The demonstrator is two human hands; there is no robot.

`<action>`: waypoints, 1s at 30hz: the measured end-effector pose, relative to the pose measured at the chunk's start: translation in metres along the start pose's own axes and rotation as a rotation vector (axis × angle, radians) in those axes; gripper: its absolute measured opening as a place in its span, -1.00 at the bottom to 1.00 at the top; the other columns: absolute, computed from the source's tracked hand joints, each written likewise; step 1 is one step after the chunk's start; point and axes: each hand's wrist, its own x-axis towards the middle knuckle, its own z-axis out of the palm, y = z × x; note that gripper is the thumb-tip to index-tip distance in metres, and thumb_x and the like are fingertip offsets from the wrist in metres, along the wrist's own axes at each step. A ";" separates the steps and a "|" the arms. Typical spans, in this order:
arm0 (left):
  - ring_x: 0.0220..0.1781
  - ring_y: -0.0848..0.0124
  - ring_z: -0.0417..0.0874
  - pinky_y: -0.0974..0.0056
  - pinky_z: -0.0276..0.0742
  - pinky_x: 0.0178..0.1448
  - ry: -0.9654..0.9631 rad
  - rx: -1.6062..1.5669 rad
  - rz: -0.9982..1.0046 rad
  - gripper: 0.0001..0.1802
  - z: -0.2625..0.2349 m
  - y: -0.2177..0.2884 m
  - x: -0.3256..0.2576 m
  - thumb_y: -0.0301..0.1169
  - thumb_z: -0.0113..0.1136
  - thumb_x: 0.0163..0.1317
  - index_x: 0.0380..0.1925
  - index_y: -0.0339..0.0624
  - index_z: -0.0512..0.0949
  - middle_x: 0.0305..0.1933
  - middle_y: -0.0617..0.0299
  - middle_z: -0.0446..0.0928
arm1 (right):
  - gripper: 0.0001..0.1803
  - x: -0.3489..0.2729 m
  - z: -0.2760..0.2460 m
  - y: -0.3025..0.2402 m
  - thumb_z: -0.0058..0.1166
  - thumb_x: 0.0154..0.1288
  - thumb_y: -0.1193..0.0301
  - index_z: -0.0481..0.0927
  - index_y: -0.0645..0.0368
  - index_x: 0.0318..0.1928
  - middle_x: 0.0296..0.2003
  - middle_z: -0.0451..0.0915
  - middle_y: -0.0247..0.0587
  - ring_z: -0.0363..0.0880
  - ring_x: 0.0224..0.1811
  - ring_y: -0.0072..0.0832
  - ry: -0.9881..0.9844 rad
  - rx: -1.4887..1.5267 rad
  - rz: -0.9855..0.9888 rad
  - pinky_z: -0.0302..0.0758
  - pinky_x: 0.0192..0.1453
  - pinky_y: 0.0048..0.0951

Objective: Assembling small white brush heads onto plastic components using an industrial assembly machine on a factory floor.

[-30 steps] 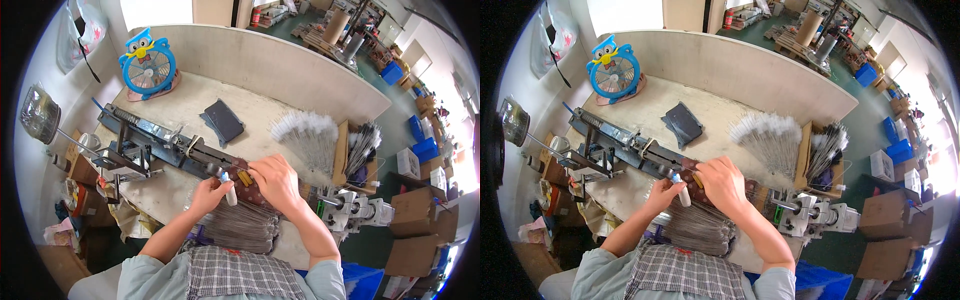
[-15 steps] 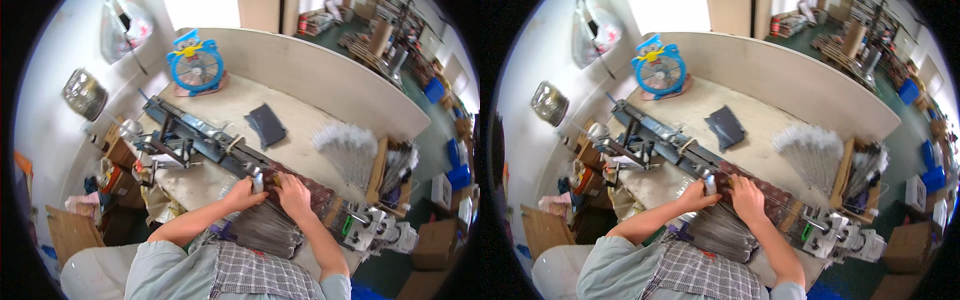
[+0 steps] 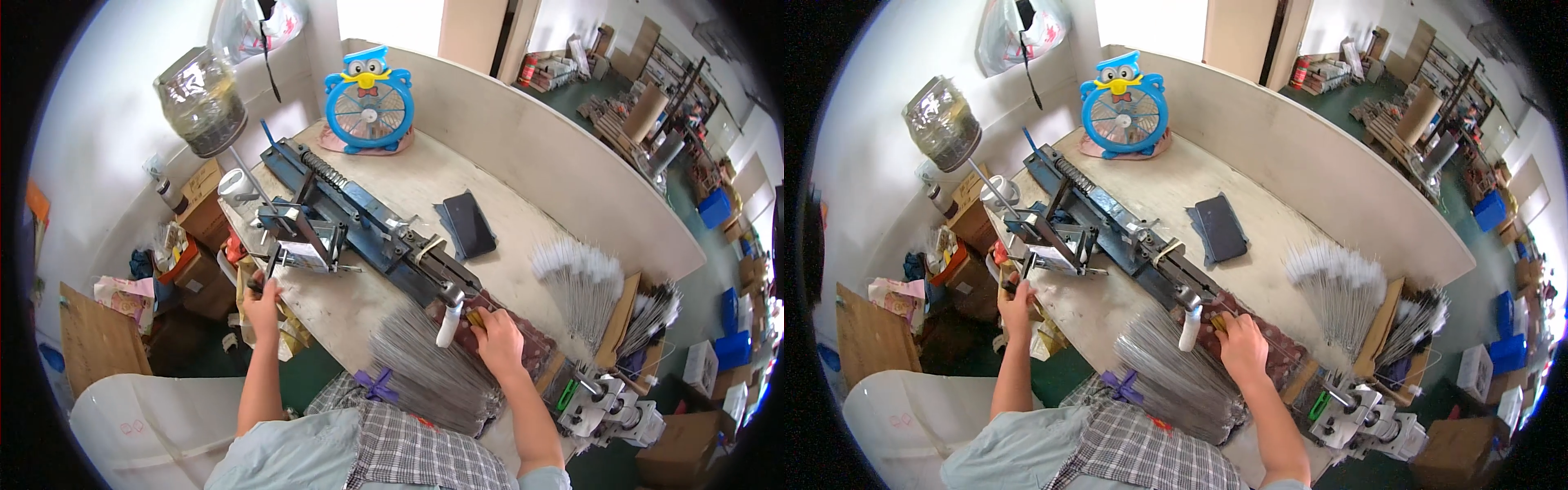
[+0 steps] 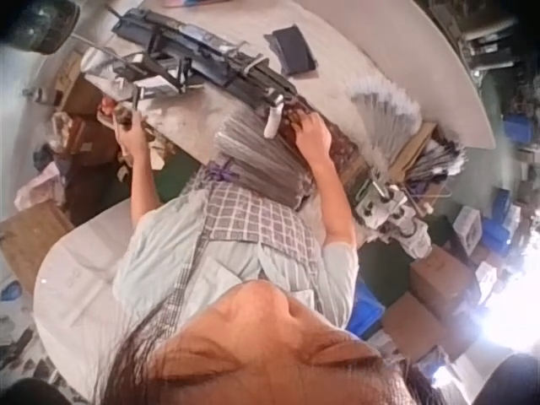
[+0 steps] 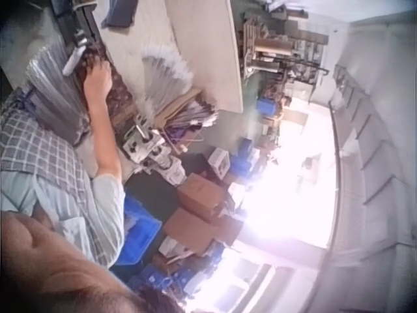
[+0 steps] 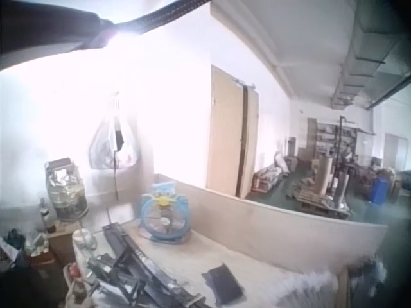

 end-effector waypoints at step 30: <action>-0.53 0.49 0.52 0.42 0.42 -0.38 -0.402 -0.214 -0.532 -0.83 0.119 0.018 -0.069 -0.33 0.13 0.13 -0.48 -0.20 0.54 -0.53 0.24 0.54 | -0.78 -0.022 -0.056 -0.018 0.24 0.02 0.44 0.63 0.14 -0.25 -0.40 0.56 -0.22 0.58 -0.36 -0.22 -0.082 0.125 0.020 0.52 -0.29 -0.30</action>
